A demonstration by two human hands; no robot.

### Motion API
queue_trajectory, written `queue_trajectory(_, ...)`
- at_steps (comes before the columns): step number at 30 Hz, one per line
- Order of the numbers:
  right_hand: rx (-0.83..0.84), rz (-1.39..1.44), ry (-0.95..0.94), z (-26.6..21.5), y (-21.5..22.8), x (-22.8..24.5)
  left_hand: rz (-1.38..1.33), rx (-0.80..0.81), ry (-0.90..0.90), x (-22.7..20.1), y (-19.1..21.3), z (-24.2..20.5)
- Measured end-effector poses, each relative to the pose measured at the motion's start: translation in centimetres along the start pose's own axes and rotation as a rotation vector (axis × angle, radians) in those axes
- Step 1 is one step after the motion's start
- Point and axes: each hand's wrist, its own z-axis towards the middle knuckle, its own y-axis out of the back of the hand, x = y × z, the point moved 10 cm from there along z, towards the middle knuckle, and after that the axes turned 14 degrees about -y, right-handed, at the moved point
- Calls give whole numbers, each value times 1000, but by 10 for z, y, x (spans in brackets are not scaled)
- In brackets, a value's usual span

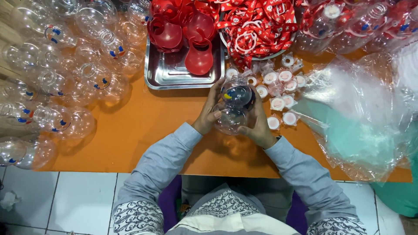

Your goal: Assembling plastic bottles by wiping them with a cloth and inserting red plastic components.

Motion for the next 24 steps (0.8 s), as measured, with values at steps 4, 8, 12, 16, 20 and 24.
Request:
queue_trajectory(4, -26, -38, 14, -4, 3, 3, 15, -39, 9, -6, 1, -1)
queue_trajectory(8, -160, -198, 133, -8, 13, 25, 111, -86, -56, -13, 13, 1)
queue_trajectory(12, -421, -534, 293, -26, 28, 19, 319, -85, -178, -31, 19, 5)
queue_trajectory(16, -514, -825, 374, -24, 9, 40, 338, -121, -147, -3, 24, -10)
queue_trajectory(20, -410, -904, 490, -21, -15, 53, 304, -109, -101, -20, 12, -7)
queue_trajectory(24, -387, -773, 398, -19, 2, 45, 325, 39, -120, -47, -4, 12)
